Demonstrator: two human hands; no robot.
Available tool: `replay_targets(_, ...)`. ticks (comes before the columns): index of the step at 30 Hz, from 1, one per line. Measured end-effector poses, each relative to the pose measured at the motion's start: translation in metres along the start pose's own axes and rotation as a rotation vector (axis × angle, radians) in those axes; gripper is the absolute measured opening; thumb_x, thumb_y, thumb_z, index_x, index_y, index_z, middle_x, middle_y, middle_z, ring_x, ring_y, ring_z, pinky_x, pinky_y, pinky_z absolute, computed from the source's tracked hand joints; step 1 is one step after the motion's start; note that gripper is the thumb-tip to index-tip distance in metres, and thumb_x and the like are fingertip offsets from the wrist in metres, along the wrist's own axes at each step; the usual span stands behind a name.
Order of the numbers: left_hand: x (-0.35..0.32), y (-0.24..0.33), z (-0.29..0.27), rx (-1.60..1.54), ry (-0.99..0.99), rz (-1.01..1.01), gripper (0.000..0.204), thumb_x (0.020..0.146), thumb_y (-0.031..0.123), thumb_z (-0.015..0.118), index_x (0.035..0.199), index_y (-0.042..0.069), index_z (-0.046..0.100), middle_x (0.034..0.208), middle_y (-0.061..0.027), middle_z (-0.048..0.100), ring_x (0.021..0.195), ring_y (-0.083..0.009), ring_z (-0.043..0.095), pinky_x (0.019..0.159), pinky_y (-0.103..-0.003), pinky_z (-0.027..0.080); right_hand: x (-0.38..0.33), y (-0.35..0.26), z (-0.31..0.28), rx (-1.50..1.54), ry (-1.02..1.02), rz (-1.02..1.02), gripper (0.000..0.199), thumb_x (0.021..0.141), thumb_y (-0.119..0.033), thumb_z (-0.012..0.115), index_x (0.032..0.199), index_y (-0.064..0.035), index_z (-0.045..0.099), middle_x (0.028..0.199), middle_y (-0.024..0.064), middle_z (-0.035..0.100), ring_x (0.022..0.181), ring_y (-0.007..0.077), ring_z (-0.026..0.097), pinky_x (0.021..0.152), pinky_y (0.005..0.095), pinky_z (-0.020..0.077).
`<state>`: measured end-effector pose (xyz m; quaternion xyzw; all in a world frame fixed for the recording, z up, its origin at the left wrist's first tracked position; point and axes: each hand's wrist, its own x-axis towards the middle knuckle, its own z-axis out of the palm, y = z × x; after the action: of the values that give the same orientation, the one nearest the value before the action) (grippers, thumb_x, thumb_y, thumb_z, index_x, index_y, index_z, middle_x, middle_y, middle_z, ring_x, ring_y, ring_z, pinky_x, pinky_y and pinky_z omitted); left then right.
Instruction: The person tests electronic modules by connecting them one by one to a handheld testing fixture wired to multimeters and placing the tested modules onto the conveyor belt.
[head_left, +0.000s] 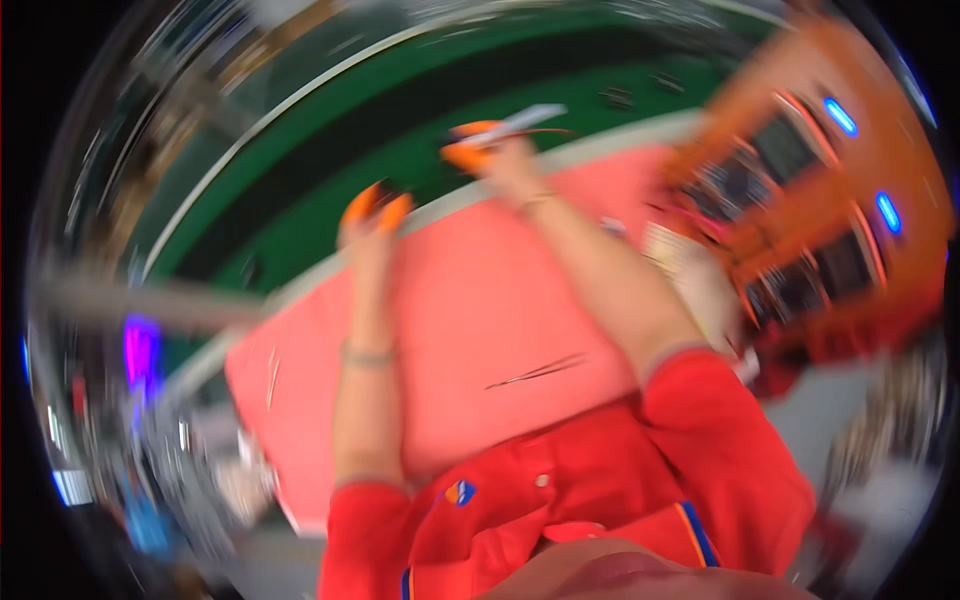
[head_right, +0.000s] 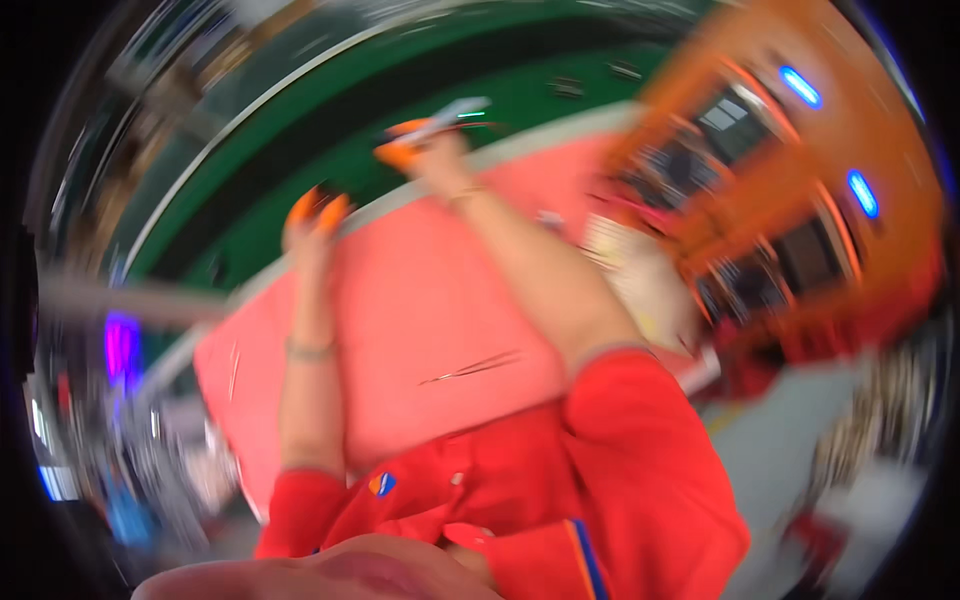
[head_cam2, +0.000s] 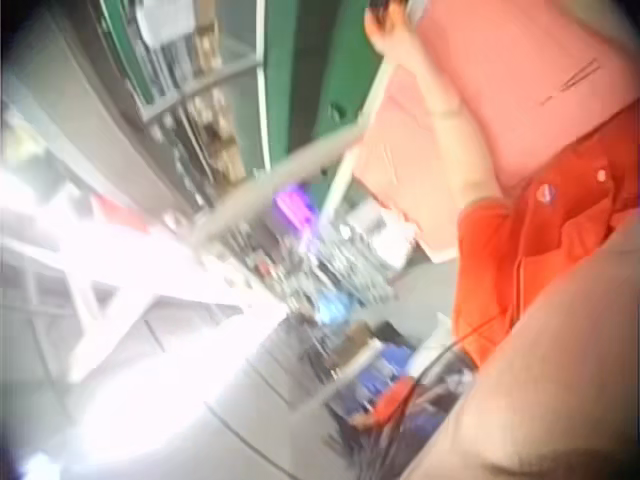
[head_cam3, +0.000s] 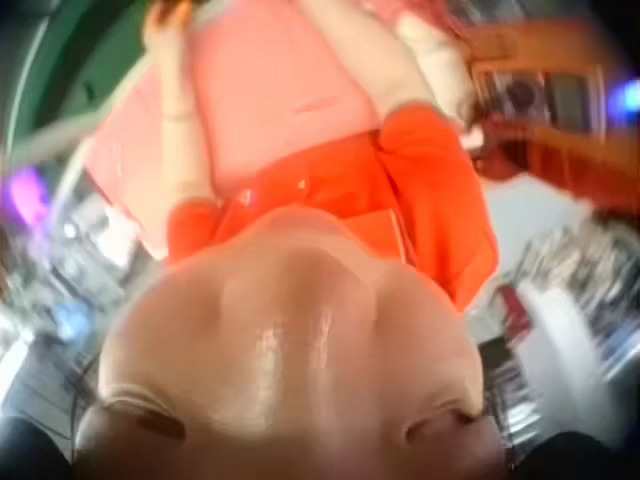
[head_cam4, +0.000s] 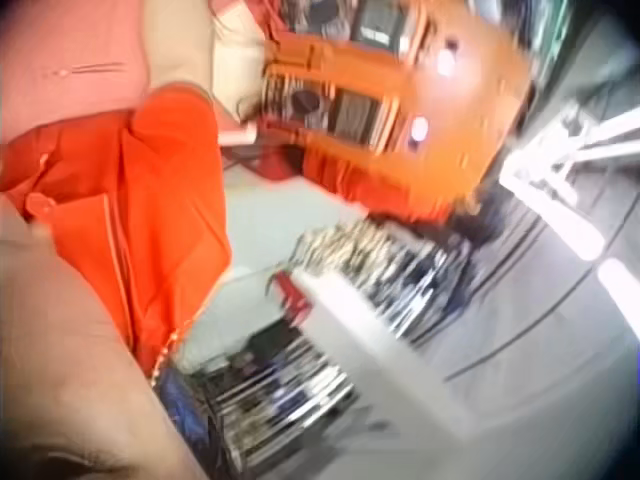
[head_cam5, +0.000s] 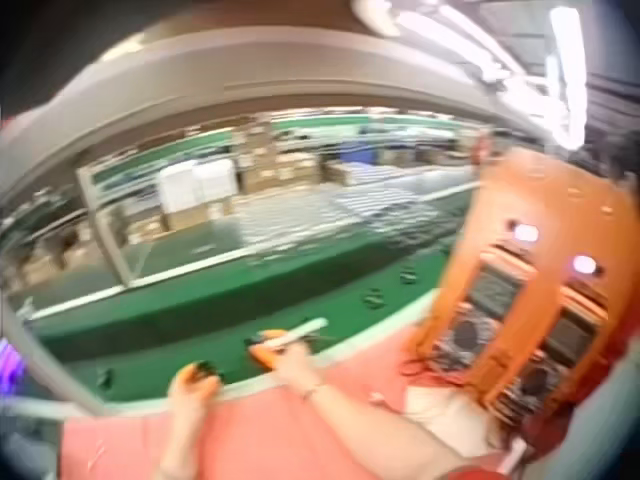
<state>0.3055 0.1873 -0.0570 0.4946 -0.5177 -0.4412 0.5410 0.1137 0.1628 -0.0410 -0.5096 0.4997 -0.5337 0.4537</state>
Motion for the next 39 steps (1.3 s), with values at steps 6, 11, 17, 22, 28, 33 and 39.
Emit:
replay_targets(6,-0.005,0.011,0.020,-0.265,-0.165,-0.105,0.027,0.080,0.002,0.049,0.106,-0.002,0.045,0.097,-0.0094,0.052,0.087,-0.0164,0.053,0.076,-0.027,0.045,-0.006,0.005,-0.006,0.349,0.006,-0.100,0.017,0.070,-0.005,0.062,0.085,0.0006,0.055,0.072,0.0045,0.057,0.065,0.0089,0.053,0.059,0.0221,0.0436)
replay_targets(11,-0.009,0.012,0.032,-0.323,-0.223,-0.159,0.026,0.082,0.004,0.046,0.107,-0.002,0.045,0.102,-0.0103,0.050,0.093,-0.0167,0.050,0.083,-0.030,0.042,-0.017,0.003,-0.013,0.437,-0.014,-0.103,0.020,0.071,-0.006,0.061,0.087,0.0010,0.054,0.072,0.0047,0.056,0.065,0.0091,0.053,0.058,0.0221,0.0433)
replay_targets(17,0.015,0.023,0.070,-0.338,-0.320,-0.223,0.027,0.081,0.003,0.048,0.107,-0.004,0.045,0.102,-0.0083,0.050,0.095,-0.0165,0.049,0.086,-0.031,0.040,-0.009,0.007,-0.008,0.386,0.140,-0.082,0.017,0.073,-0.009,0.060,0.084,0.0008,0.053,0.070,0.0048,0.055,0.062,0.0091,0.053,0.055,0.0224,0.0423)
replay_targets(22,0.027,0.008,0.042,-0.467,-0.214,-0.227,0.031,0.080,0.007,0.050,0.109,-0.006,0.044,0.102,-0.0109,0.050,0.094,-0.0177,0.048,0.087,-0.032,0.039,0.002,-0.004,-0.013,0.164,0.018,0.020,0.016,0.079,-0.015,0.052,0.088,-0.0016,0.055,0.073,0.0041,0.058,0.062,0.0092,0.053,0.052,0.0222,0.0445)
replay_targets(28,0.020,0.018,0.052,-0.448,-0.225,-0.246,0.034,0.076,0.010,0.057,0.106,-0.004,0.049,0.097,-0.0082,0.053,0.085,-0.0125,0.051,0.078,-0.023,0.041,-0.005,0.001,-0.003,0.317,-0.061,-0.096,0.024,0.083,-0.017,0.050,0.100,0.0002,0.050,0.087,0.0077,0.058,0.074,0.0119,0.055,0.065,0.0228,0.0456)
replay_targets(33,0.019,0.014,0.048,-0.343,-0.183,-0.230,0.029,0.075,0.011,0.059,0.101,-0.003,0.053,0.092,-0.0060,0.056,0.084,-0.0107,0.050,0.075,-0.021,0.040,-0.010,0.005,-0.002,0.303,-0.061,-0.058,0.026,0.082,-0.017,0.051,0.102,0.0013,0.049,0.092,0.0099,0.057,0.079,0.0139,0.056,0.068,0.0241,0.0462)
replay_targets(39,0.023,0.009,0.052,-0.188,-0.138,-0.133,0.030,0.074,0.011,0.060,0.100,-0.002,0.055,0.091,-0.0056,0.057,0.083,-0.0110,0.051,0.075,-0.021,0.040,-0.010,0.000,-0.006,0.347,-0.067,-0.060,0.026,0.082,-0.017,0.051,0.102,0.0015,0.048,0.093,0.0103,0.057,0.081,0.0147,0.056,0.070,0.0254,0.0464)
